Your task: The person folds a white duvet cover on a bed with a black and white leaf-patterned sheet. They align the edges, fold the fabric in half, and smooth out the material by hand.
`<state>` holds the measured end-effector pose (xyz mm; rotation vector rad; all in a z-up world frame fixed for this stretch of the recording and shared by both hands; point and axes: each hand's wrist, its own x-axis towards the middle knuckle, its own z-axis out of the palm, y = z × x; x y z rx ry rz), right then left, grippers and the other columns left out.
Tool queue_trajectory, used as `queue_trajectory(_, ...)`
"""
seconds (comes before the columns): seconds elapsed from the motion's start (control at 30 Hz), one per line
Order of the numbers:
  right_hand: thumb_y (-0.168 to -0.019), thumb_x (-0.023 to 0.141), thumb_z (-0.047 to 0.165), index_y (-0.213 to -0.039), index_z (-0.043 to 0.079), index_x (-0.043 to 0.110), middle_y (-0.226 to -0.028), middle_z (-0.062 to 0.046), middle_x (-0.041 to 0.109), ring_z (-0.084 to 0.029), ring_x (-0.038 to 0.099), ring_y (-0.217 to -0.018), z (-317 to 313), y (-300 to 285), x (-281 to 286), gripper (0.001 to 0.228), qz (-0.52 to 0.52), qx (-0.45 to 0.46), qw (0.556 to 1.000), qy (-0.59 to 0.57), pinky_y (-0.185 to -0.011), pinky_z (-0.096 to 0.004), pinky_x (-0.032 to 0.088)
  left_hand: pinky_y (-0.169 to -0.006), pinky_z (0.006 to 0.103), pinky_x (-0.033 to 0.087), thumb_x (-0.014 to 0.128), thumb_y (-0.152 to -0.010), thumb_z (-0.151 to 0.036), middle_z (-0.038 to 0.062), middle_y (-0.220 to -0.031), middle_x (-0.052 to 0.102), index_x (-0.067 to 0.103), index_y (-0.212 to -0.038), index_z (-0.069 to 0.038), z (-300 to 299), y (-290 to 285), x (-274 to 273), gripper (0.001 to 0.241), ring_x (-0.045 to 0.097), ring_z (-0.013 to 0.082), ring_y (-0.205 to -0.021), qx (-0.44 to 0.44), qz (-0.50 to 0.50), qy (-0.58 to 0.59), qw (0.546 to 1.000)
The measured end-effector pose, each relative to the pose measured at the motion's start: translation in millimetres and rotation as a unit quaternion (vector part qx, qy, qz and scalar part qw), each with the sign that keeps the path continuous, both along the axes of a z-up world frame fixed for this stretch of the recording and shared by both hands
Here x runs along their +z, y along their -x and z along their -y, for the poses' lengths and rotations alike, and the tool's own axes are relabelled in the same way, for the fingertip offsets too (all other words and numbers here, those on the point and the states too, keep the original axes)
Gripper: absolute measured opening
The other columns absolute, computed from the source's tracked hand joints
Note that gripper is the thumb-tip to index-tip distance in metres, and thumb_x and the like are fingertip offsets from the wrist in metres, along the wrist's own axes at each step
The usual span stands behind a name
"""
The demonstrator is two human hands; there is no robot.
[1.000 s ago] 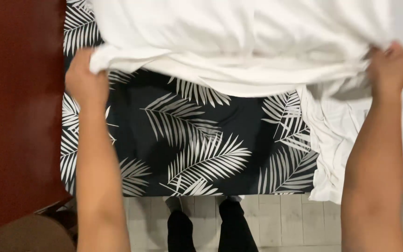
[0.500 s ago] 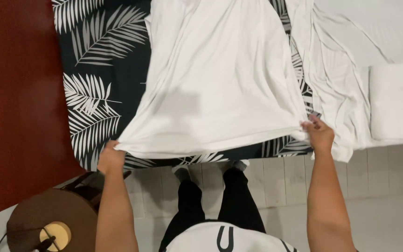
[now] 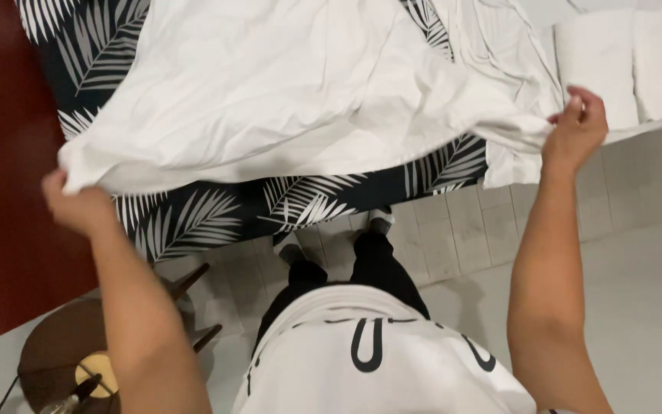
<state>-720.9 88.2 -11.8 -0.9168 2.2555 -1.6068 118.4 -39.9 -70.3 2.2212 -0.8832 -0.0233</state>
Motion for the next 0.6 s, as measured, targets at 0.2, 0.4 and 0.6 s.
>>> queue_trajectory(0.2, -0.119, 0.042, 0.013, -0.126, -0.002, 0.063, -0.123, -0.014, 0.065, -0.007, 0.061, -0.070, -9, -28, 90, 0.026, -0.179, 0.128, 0.958, 0.186, -0.056, -0.025, 0.052, -0.083, 0.0380, 0.061, 0.087, -0.090, -0.006, 0.012, -0.094, 0.080, 0.071, -0.094, -0.002, 61, 21, 74, 0.017, 0.076, 0.0286, -0.088, -0.160, 0.068, 0.206, 0.963)
queue_trajectory(0.4, -0.128, 0.053, 0.020, -0.128, 0.005, 0.071, -0.070, 0.001, 0.053, -0.006, 0.052, -0.058, -42, -49, 95, 0.024, -0.116, 0.140, 0.983, 0.029, -0.054, -0.024, 0.036, -0.081, 0.0424, 0.067, 0.062, -0.088, 0.001, 0.017, -0.096, 0.081, 0.073, -0.097, 0.005, 45, -16, 70, 0.015, 0.078, 0.0300, -0.086, -0.110, -0.234, 0.285, 0.923)
queue_trajectory(0.6, -0.115, 0.061, 0.011, -0.121, 0.011, 0.076, -0.075, 0.007, 0.055, -0.003, 0.039, -0.062, -9, -185, 65, 0.016, -0.035, 0.301, 0.952, -0.044, -0.055, -0.025, 0.031, -0.077, 0.0468, 0.056, 0.081, -0.068, -0.002, 0.019, -0.103, 0.069, 0.062, -0.134, -0.019, -7, 242, 139, 0.070, 0.068, 0.0353, -0.090, -0.481, 0.035, -0.124, 0.867)
